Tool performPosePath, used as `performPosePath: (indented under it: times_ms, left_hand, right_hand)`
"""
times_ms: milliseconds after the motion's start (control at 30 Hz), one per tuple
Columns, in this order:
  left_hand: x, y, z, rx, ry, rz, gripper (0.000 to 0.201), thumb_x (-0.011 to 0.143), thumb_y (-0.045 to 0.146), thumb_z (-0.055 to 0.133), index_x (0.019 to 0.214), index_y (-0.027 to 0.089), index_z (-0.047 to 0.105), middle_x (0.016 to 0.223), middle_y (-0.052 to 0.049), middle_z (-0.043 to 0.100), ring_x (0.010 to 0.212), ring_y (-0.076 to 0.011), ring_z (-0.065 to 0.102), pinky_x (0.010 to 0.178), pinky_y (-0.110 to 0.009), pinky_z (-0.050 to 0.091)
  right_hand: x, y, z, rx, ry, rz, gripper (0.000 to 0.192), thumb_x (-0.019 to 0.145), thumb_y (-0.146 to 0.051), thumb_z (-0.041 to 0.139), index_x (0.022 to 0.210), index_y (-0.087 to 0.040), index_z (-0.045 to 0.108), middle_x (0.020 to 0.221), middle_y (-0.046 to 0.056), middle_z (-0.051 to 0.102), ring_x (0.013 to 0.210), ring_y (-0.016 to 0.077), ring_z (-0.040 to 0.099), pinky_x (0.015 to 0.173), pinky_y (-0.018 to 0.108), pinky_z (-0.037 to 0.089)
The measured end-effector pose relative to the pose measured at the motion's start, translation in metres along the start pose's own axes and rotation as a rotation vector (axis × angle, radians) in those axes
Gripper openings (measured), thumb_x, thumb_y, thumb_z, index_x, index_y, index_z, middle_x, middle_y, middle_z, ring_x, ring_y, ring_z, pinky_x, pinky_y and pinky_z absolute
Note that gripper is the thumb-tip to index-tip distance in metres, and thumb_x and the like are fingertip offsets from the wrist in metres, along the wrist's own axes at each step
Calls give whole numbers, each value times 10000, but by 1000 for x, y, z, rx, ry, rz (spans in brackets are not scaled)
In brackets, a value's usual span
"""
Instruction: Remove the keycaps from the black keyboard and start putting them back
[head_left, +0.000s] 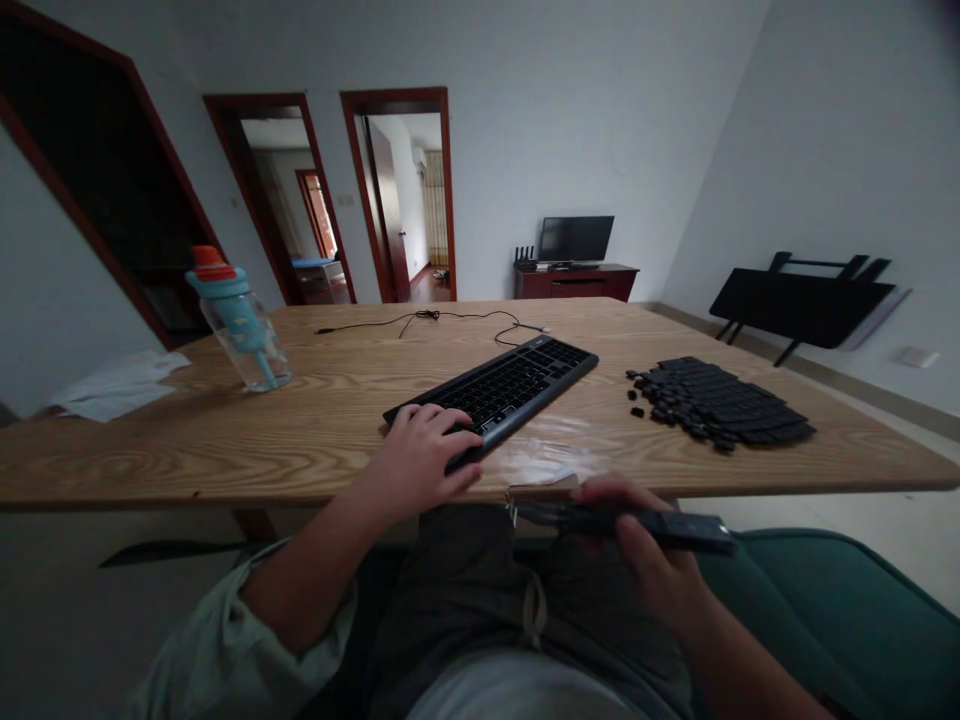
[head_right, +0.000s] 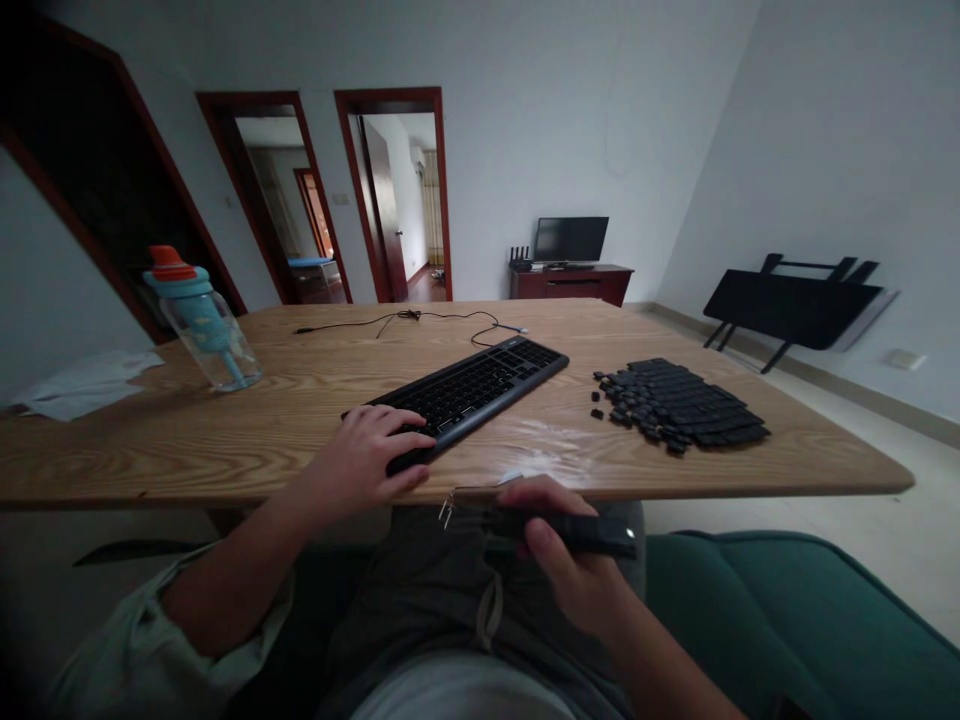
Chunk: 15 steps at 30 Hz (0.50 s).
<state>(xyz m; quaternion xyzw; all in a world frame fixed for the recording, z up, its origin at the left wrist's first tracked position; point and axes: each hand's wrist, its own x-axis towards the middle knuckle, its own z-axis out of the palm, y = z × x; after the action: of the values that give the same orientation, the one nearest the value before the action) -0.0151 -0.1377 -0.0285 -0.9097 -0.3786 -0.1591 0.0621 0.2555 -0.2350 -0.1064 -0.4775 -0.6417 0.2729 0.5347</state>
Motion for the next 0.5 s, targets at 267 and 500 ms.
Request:
performPosePath:
  times_ms: [267, 500]
  left_hand:
    - [-9, -116, -26, 194, -97, -309, 351, 872, 376, 567, 1164, 308, 750, 1354, -84, 640, 1247, -348, 551, 1061, -527, 381]
    - [84, -143, -42, -134, -116, -294, 508, 870, 488, 545, 1243, 175, 688, 1249, -106, 701, 1088, -258, 650, 991, -345, 470]
  right_hand:
    - [-80, 77, -12, -440, -44, -127, 432, 859, -400, 623, 1291, -397, 647, 1164, 74, 743, 999, 284, 738, 793, 396, 646]
    - [-97, 179, -16, -840, 284, -355, 398, 879, -292, 571, 1267, -340, 645, 1373, 108, 642, 1261, 368, 604, 1065, 685, 439]
